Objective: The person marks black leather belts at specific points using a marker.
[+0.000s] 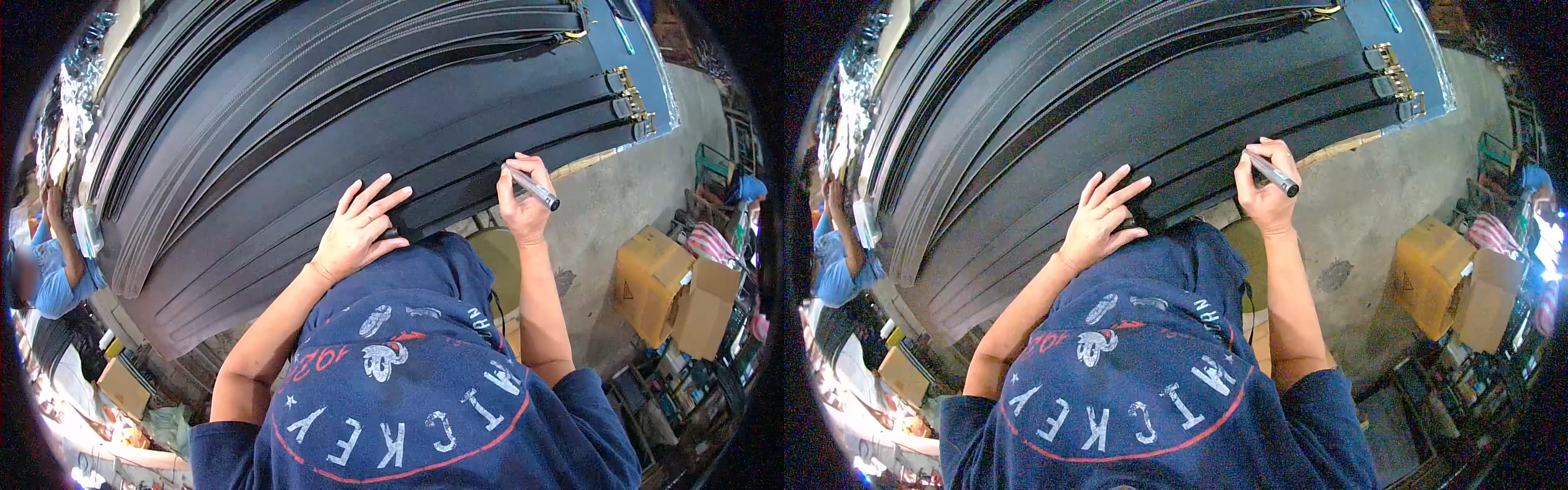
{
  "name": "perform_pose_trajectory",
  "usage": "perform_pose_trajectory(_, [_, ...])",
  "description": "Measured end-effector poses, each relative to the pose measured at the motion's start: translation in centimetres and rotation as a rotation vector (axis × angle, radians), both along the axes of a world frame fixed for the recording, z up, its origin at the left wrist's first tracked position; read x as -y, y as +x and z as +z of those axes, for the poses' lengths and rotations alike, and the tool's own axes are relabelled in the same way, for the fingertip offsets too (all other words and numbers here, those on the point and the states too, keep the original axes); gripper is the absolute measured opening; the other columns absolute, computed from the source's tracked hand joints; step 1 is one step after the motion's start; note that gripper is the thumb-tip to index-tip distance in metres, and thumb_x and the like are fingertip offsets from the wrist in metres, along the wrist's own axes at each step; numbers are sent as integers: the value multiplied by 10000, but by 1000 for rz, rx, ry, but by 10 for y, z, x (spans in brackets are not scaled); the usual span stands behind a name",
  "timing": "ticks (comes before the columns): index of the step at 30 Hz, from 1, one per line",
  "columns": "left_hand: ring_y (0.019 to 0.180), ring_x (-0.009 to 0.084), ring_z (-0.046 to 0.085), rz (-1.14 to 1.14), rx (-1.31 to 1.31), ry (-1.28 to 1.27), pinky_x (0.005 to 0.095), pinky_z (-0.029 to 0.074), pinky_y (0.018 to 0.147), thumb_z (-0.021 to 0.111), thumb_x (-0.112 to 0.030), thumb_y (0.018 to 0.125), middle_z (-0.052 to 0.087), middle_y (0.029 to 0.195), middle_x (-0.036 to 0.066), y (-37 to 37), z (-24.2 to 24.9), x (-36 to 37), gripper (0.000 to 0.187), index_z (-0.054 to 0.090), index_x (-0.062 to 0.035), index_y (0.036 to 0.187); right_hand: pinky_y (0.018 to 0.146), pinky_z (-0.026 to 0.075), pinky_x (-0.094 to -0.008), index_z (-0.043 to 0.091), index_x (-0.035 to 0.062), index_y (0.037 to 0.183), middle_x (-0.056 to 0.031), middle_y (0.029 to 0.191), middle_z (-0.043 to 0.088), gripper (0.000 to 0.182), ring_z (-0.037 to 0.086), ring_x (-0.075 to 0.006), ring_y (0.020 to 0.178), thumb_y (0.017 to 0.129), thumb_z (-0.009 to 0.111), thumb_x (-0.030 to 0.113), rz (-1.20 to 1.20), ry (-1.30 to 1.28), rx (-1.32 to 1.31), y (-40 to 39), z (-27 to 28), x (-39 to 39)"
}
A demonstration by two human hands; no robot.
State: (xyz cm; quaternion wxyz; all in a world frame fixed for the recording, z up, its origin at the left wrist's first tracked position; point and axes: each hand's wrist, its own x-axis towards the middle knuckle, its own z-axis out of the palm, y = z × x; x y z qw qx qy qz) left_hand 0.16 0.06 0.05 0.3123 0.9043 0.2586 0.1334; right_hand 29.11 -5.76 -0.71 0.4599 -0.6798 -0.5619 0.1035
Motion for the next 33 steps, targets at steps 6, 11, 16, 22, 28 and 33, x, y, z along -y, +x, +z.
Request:
perform_pose_trajectory(6, [1423,282,355,-1,0,9,484,240,1169,771,-362,760,505,1454,23,0,-2,1,363,548,-81,705,858,522,-371,618,16,897,-105,802,641,139,654,-257,839,778,680,-22,-52,-1,-99,-2,-6,3])
perform_pose_trajectory(11, [1435,300,331,-4,-3,-4,498,222,1174,762,-357,765,500,1461,36,0,-2,2,356,545,-80,715,871,513,-354,627,12,888,-94,775,638,111,649,-209,791,792,674,-18,-69,-76,-177,-3,5,1])
perform_pose_trajectory(16, [1441,313,318,-5,-3,-17,506,211,1177,761,-356,765,498,1464,43,0,-1,2,349,549,-81,725,767,518,-294,644,7,916,-64,786,646,107,627,-138,726,818,686,-4,-73,-12,-271,-9,10,-7])
perform_pose_trajectory(22, [1442,312,315,-5,0,-16,509,209,1179,764,-354,765,495,1465,43,0,-2,3,350,550,-80,725,629,491,-231,668,8,951,-40,850,658,124,593,-82,676,845,719,47,-28,-75,-359,-25,3,-16])
perform_pose_trajectory(28, [1441,310,318,-8,-8,-9,507,209,1179,764,-354,766,492,1467,43,-1,-3,2,358,537,-81,717,613,485,-220,674,10,959,-42,858,662,131,595,-79,675,844,721,52,-18,-90,-342,-28,1,-19])
perform_pose_trajectory(33, [1440,309,319,-10,-12,-15,507,207,1180,762,-359,764,492,1467,42,-1,-2,2,364,530,-83,713,610,487,-220,680,13,952,-44,860,664,124,598,-81,677,840,720,47,-13,-139,-309,-28,7,-20])
